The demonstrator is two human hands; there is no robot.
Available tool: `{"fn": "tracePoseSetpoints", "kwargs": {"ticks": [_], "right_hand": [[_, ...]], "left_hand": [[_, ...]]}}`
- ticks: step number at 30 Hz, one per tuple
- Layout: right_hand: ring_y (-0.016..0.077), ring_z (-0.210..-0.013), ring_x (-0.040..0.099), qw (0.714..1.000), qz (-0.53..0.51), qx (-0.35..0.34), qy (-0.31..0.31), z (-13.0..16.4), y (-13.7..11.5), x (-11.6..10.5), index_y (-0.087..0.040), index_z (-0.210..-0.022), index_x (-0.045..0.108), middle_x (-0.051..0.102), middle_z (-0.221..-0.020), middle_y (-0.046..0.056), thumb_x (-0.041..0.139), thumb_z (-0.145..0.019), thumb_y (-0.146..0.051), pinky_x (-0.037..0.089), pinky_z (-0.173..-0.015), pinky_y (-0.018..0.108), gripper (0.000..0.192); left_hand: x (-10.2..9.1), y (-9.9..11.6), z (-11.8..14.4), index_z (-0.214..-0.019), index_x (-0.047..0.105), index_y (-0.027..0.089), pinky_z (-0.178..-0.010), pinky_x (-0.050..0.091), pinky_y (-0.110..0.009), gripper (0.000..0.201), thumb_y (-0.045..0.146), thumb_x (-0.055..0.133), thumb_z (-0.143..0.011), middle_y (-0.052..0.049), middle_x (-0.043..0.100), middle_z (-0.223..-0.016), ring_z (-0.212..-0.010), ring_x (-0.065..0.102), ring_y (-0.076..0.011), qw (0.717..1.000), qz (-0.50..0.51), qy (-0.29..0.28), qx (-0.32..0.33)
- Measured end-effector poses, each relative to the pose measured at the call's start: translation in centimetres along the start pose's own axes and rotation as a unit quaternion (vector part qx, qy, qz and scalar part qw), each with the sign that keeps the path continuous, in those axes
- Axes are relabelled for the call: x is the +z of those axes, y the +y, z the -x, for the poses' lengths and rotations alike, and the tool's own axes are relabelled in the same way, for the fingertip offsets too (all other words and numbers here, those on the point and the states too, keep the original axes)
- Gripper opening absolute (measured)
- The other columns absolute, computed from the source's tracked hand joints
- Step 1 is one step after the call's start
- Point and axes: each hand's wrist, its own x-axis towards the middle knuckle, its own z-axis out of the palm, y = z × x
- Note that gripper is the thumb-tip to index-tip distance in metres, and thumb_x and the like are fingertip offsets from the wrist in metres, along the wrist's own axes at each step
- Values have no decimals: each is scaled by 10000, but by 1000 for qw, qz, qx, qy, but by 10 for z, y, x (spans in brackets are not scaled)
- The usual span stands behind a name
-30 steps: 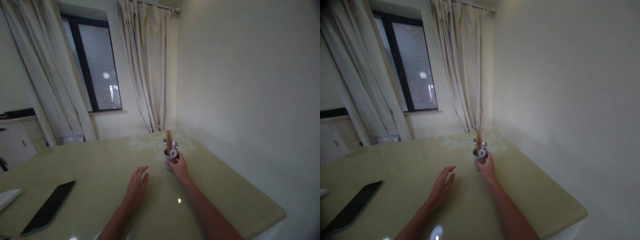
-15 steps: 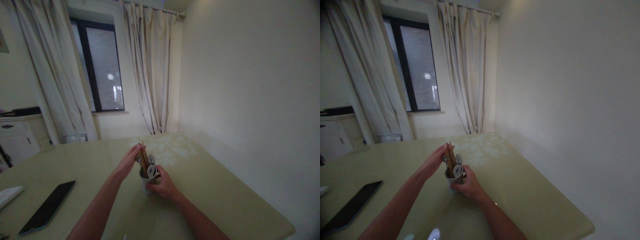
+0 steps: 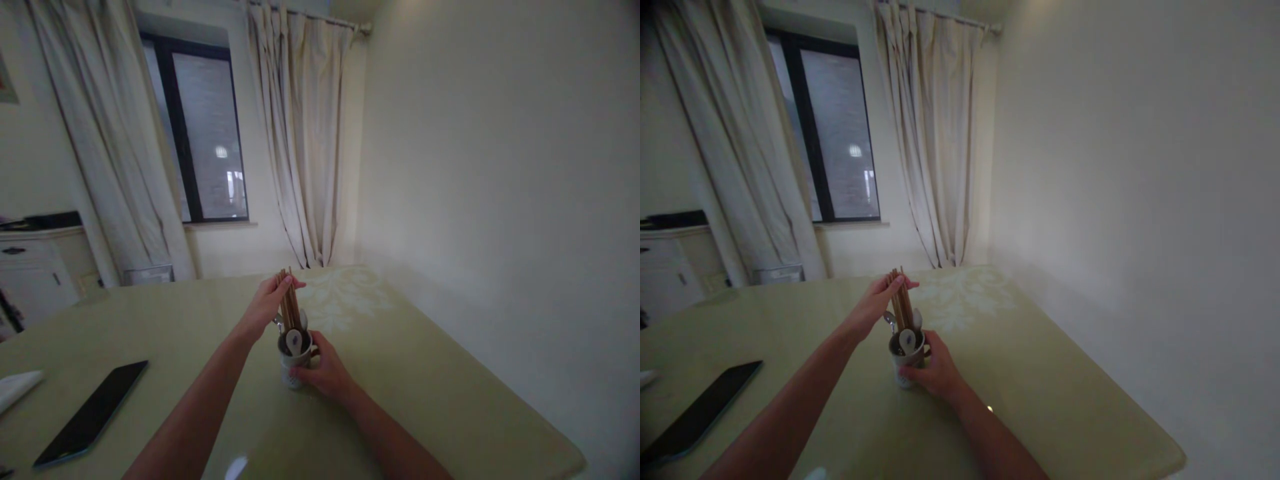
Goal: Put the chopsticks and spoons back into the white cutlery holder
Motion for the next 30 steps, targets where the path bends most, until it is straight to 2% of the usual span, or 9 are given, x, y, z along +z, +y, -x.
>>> {"fn": "tracePoseSetpoints", "kwargs": {"ticks": [5,8,10,13,15,18,21,27,30], "right_hand": [[311,-1090,687,1000,1,9,4,1,3,0,-226,-1278,664,731,-1258,104,950,-642,-378,559,-890,422,714],[317,-1100,682,1000,0,10,2,1,4,0,-220,-1302,647,725,-1268,109,945,-642,-382,548,-906,434,742],[319,-1109,677,1000,4,8,0,0,3,-1,-211,-1315,633,723,-1266,114,937,-650,-381,540,-909,437,751],[331,-1130,672,1000,11,1,-8,-1,4,-2,-202,-1316,626,717,-1276,126,927,-659,-389,534,-896,437,746],[336,-1135,673,1000,16,0,-10,-2,4,-2,-201,-1321,622,717,-1285,130,924,-661,-388,533,-888,439,749],[332,-1117,684,1000,19,5,-5,-1,6,-2,-208,-1330,616,721,-1284,127,923,-667,-371,534,-891,444,749],[335,-1124,688,1000,18,13,-1,0,6,-2,-215,-1335,615,723,-1286,125,935,-667,-376,537,-909,455,758],[332,-1113,694,1000,21,12,-5,2,2,-3,-222,-1320,628,730,-1262,119,934,-680,-398,546,-921,465,730],[331,-1142,685,1000,21,14,-6,2,-1,-3,-229,-1321,625,726,-1281,115,931,-683,-376,544,-932,462,722]], "left_hand": [[-11,57,1,-1007,679,196,-903,604,-392,448,634,687,-911,-69,820,-947,-952,789,-237,984,103,99,105],[-37,81,9,-1038,638,229,-906,630,-431,377,589,682,-936,-30,806,-952,-967,790,-224,963,145,162,156],[-58,83,18,-1041,625,237,-903,636,-425,365,585,672,-942,-19,800,-964,-980,786,-218,955,110,217,172],[-84,55,32,-1050,635,227,-864,635,-392,431,643,633,-937,-28,800,-953,-905,777,-207,956,-24,266,125],[-93,23,42,-1058,637,226,-830,631,-400,507,712,592,-917,-36,796,-917,-835,760,-214,962,-96,247,71],[-95,-26,59,-1069,642,225,-816,621,-419,604,790,554,-873,-49,786,-867,-842,758,-247,966,-131,224,15],[-94,-62,72,-1113,641,227,-855,611,-411,596,770,550,-885,-49,783,-908,-873,758,-245,967,-134,218,3],[-99,-117,88,-1097,674,199,-759,601,-398,638,772,514,-866,-88,789,-827,-850,771,-298,960,-194,197,-46],[-101,-130,91,-1170,645,193,-763,591,-380,461,545,413,-983,-131,813,-950,-899,778,-294,940,-280,180,-70]]}}
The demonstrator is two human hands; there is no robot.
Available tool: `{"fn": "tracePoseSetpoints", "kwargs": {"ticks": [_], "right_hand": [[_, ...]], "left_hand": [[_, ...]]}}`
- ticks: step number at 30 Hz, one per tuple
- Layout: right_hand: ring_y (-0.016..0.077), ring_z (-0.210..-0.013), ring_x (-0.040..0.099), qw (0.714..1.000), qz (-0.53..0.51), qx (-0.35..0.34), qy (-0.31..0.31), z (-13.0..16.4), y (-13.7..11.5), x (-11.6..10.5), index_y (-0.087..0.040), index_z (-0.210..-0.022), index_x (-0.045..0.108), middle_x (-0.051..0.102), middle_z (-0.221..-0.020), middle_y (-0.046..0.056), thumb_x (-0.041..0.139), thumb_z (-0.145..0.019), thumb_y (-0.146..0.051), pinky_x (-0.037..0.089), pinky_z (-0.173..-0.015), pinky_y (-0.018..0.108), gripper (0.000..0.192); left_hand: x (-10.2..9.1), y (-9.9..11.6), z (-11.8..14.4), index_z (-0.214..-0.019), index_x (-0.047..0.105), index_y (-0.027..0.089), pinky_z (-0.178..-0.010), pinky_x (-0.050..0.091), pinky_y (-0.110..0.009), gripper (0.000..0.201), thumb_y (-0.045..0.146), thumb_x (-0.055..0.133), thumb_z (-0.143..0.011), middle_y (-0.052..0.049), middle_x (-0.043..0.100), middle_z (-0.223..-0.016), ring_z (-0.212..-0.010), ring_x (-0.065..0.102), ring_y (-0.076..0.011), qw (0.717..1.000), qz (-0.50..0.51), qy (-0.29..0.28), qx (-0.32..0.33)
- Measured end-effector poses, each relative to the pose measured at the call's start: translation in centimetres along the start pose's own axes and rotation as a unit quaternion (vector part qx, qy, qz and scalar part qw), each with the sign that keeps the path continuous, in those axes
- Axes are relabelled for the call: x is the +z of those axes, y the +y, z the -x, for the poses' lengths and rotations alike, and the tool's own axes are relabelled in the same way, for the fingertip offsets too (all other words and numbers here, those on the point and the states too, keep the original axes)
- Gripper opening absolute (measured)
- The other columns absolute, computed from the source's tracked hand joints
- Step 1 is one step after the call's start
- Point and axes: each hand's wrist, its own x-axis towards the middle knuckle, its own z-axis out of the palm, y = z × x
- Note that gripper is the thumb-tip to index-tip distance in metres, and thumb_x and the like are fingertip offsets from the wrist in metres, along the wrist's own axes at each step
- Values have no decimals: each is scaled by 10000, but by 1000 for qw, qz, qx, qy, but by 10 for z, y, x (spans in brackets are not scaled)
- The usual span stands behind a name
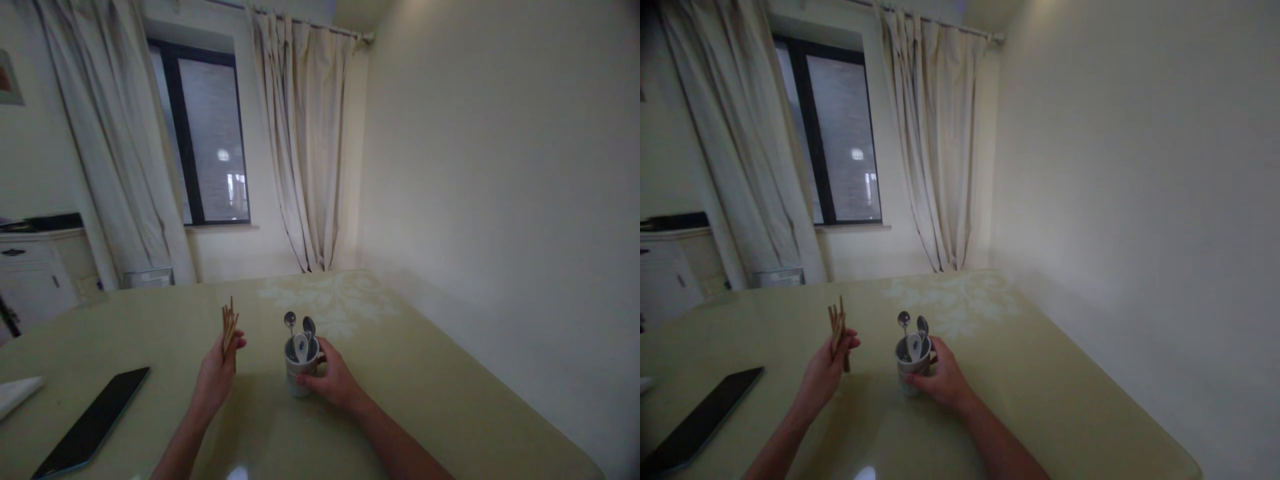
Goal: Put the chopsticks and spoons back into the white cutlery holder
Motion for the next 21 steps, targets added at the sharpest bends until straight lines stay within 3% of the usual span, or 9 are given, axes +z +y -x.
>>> {"fn": "tracePoseSetpoints", "kwargs": {"ticks": [3,6,9,13,17,21], "right_hand": [[337,-1153,679,1000,-2,-2,1,0,0,0,-231,-1337,616,722,-1291,116,936,-670,-371,540,-931,462,753],[331,-1145,677,1000,-2,1,5,0,1,0,-230,-1354,612,721,-1286,112,939,-665,-361,536,-937,457,774],[329,-1148,675,1000,2,4,6,1,-2,0,-226,-1359,608,717,-1295,112,945,-655,-357,535,-940,453,791],[326,-1159,675,1000,2,9,-1,2,-5,0,-222,-1366,604,711,-1313,114,946,-666,-363,539,-944,446,792],[328,-1150,677,1000,7,11,8,4,-3,1,-230,-1366,608,711,-1314,112,956,-657,-375,543,-935,444,803],[327,-1147,678,1000,9,7,7,4,-2,1,-239,-1350,614,723,-1295,104,952,-658,-395,545,-932,442,785]], "left_hand": [[-1,0,-1,-1322,590,194,-841,560,-398,409,218,322,-1014,-176,789,-1184,-977,773,-293,980,-199,-21,-3],[1,1,-5,-1320,618,230,-869,542,-399,468,102,300,-1002,-161,772,-1250,-1039,768,-300,927,-357,-117,-7],[9,-4,-12,-1298,665,235,-897,539,-406,494,90,296,-1004,-156,768,-1269,-1126,748,-315,904,-395,-164,-17],[18,-15,-25,-1359,657,185,-935,537,-449,552,90,248,-1001,-203,758,-1275,-1173,725,-343,906,-393,-154,-30],[18,-32,-36,-1506,558,163,-1055,503,-477,539,262,344,-1021,-187,720,-1377,-1259,685,-351,914,-373,-163,-9],[20,-51,-37,-1618,437,163,-1245,327,-549,833,639,494,-936,-178,534,-1611,-1514,453,-410,911,-352,-207,52]]}}
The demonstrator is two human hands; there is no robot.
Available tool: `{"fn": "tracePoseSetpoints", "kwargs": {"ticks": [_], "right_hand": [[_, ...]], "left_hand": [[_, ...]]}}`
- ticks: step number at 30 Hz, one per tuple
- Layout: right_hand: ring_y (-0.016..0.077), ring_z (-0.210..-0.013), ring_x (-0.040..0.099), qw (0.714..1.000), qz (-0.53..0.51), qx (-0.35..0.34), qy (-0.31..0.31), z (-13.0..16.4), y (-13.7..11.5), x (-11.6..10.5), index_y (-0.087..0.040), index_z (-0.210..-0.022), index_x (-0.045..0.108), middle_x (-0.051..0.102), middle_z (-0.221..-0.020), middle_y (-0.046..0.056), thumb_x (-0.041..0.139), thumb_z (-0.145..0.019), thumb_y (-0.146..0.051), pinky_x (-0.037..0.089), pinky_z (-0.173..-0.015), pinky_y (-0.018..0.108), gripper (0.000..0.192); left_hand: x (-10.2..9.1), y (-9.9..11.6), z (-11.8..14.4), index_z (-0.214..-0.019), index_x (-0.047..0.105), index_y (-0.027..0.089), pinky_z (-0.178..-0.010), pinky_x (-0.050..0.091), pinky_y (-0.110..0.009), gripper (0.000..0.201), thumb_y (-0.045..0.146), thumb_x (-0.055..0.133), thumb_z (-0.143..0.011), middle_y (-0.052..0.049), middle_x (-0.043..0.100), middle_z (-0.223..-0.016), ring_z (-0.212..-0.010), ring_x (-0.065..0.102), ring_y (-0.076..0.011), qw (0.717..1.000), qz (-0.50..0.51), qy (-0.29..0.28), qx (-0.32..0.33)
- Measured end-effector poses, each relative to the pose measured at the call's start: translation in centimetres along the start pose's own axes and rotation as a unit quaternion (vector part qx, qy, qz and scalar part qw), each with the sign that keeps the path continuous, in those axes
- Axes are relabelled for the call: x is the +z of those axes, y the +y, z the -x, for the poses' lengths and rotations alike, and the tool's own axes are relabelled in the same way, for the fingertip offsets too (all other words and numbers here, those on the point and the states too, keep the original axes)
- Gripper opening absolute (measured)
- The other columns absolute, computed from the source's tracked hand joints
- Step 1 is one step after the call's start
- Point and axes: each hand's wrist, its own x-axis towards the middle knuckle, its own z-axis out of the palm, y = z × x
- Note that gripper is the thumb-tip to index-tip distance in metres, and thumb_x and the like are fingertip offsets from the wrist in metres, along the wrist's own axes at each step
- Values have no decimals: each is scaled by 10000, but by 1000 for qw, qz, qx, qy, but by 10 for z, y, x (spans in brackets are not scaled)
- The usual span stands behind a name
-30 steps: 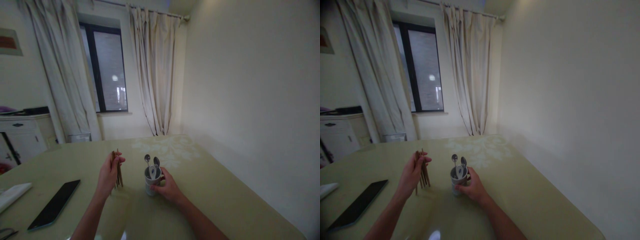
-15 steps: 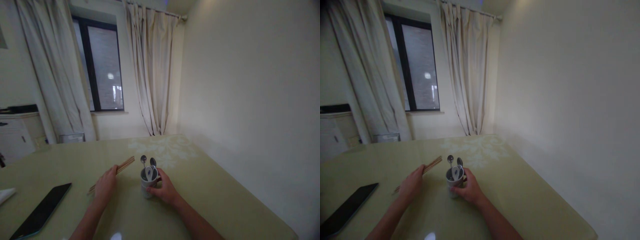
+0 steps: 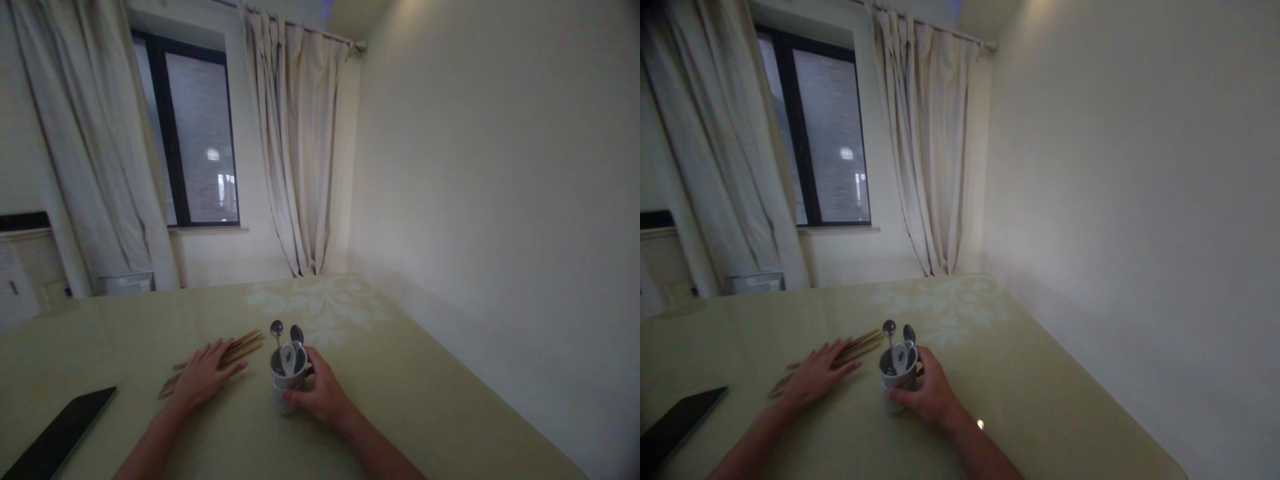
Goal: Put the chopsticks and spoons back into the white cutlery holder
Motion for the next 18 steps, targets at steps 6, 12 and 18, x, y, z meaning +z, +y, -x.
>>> {"fn": "tracePoseSetpoints", "kwargs": {"ticks": [6,12,18], "right_hand": [[314,-1131,679,1000,2,-4,-2,-1,-1,0,-235,-1344,620,720,-1293,101,944,-663,-371,541,-919,428,766],[325,-1143,677,1000,-5,-12,-5,-2,1,-1,-221,-1354,618,719,-1291,108,947,-650,-343,527,-930,437,787],[340,-1166,668,1000,9,-12,-5,-2,2,-1,-238,-1341,625,722,-1299,107,954,-637,-345,535,-949,459,785]], "left_hand": [[13,9,0,-1603,476,224,-1256,289,-567,648,510,359,-1033,-162,500,-1640,-1527,440,-401,997,-46,15,-53],[18,14,7,-1469,643,253,-1244,320,-566,535,445,372,-1050,-112,584,-1580,-1512,474,-361,998,-22,39,-49],[18,16,7,-1605,465,202,-1260,263,-613,621,402,341,-1030,-140,420,-1688,-1573,376,-350,996,-65,21,-50]]}}
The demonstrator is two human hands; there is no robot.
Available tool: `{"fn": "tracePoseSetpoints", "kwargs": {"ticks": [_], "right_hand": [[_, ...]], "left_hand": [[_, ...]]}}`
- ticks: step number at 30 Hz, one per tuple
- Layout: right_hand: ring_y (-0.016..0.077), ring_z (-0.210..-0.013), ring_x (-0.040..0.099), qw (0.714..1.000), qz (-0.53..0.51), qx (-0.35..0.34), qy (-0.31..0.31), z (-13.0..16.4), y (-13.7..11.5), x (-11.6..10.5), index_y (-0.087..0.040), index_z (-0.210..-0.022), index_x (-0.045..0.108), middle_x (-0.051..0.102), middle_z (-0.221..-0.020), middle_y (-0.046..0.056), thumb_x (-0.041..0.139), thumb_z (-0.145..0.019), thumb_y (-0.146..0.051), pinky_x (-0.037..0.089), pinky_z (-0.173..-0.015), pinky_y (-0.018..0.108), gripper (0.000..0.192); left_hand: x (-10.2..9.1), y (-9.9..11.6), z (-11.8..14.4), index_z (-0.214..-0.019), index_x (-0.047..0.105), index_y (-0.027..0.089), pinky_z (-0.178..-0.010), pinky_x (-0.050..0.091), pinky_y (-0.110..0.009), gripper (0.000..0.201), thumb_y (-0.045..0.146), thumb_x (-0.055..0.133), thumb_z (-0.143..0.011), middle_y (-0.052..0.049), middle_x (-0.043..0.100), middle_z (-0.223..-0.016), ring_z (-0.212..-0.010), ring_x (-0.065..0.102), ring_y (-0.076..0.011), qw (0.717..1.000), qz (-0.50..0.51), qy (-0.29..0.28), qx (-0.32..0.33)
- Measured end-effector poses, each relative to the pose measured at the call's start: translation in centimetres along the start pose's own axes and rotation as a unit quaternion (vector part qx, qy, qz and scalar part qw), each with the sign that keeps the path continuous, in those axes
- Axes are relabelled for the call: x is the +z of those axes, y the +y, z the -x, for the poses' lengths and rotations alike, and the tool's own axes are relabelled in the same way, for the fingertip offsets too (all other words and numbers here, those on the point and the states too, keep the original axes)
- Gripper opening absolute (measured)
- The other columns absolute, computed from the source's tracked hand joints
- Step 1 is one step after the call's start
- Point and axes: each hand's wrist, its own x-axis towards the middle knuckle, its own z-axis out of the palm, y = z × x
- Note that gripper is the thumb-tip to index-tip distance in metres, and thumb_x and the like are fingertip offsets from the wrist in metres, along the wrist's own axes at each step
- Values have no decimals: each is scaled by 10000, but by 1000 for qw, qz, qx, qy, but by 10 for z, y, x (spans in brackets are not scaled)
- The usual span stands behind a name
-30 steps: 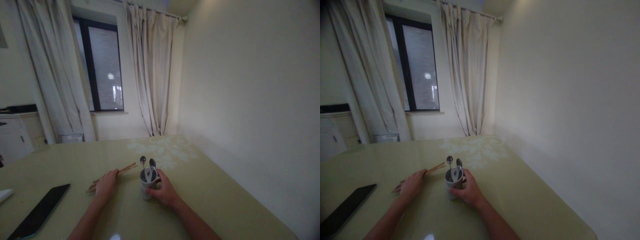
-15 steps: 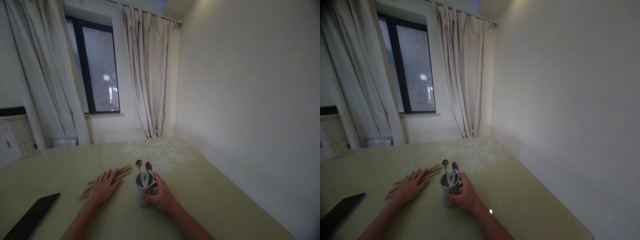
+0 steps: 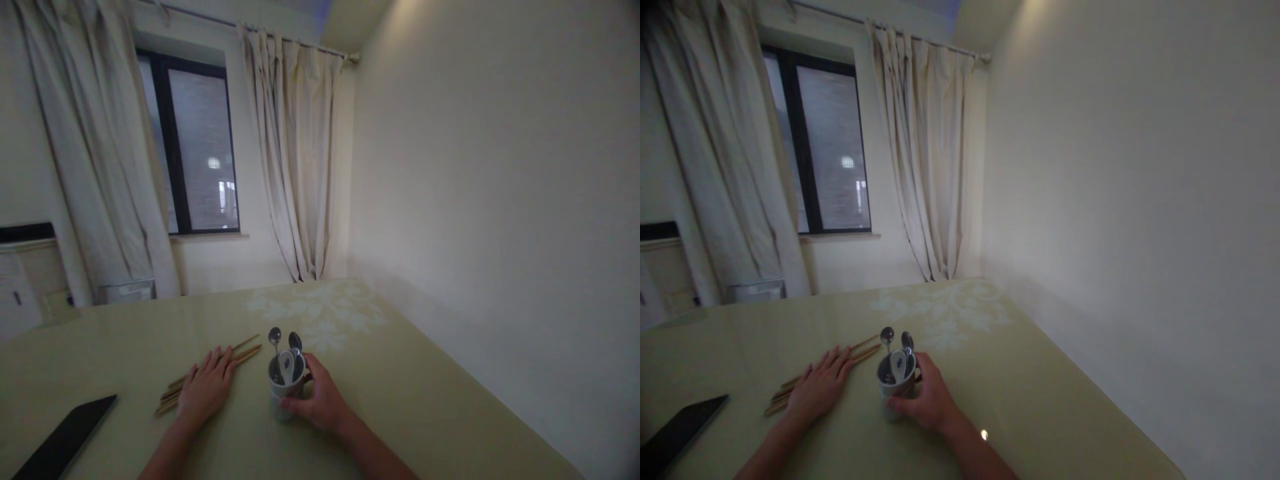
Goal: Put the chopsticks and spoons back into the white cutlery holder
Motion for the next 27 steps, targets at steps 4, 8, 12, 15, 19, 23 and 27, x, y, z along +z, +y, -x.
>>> {"fn": "tracePoseSetpoints", "kwargs": {"ticks": [4,8,12,15,19,23,27], "right_hand": [[337,-1175,666,1000,-3,0,3,0,0,1,-232,-1339,618,713,-1302,111,953,-636,-339,537,-961,462,786],[327,-1150,674,1000,2,-9,-1,-1,0,2,-236,-1342,615,712,-1295,105,944,-644,-324,550,-944,455,776],[312,-1123,679,1000,-2,-11,-1,-2,-1,1,-230,-1326,623,720,-1263,101,937,-653,-301,551,-939,442,746],[308,-1120,676,1000,-3,-16,-1,-2,-1,1,-226,-1341,616,711,-1270,104,939,-647,-290,553,-925,428,768],[304,-1099,671,999,21,-31,-3,-1,-5,4,-226,-1327,626,707,-1253,103,938,-649,-302,553,-908,417,750],[298,-1078,671,998,26,-55,-17,1,-9,3,-231,-1297,644,714,-1216,85,922,-666,-295,538,-946,420,692],[310,-1087,675,998,18,-50,-20,2,-11,1,-245,-1311,639,718,-1223,82,912,-680,-300,546,-907,400,690]], "left_hand": [[-8,4,2,-1580,492,167,-1246,286,-598,626,395,355,-1013,-171,498,-1641,-1529,442,-372,1000,-7,5,-5],[-15,6,9,-1374,645,151,-1123,457,-493,539,385,294,-1038,-180,708,-1394,-1270,674,-331,999,29,32,1],[-20,8,15,-1273,679,135,-1155,431,-526,488,387,365,-997,-198,741,-1326,-1257,678,-353,993,83,81,5],[-30,23,20,-1294,683,118,-1226,365,-548,532,435,414,-963,-212,720,-1374,-1340,630,-364,965,211,152,18],[-55,64,31,-1193,754,200,-1169,469,-517,616,646,383,-986,-138,769,-1317,-1299,675,-322,853,506,123,19],[-75,101,42,-1022,812,188,-1047,574,-500,604,730,691,-783,-137,827,-1160,-1179,738,-369,782,622,36,19],[-79,108,48,-942,825,191,-985,606,-485,554,678,815,-679,-111,846,-1071,-1091,766,-373,747,663,37,10]]}}
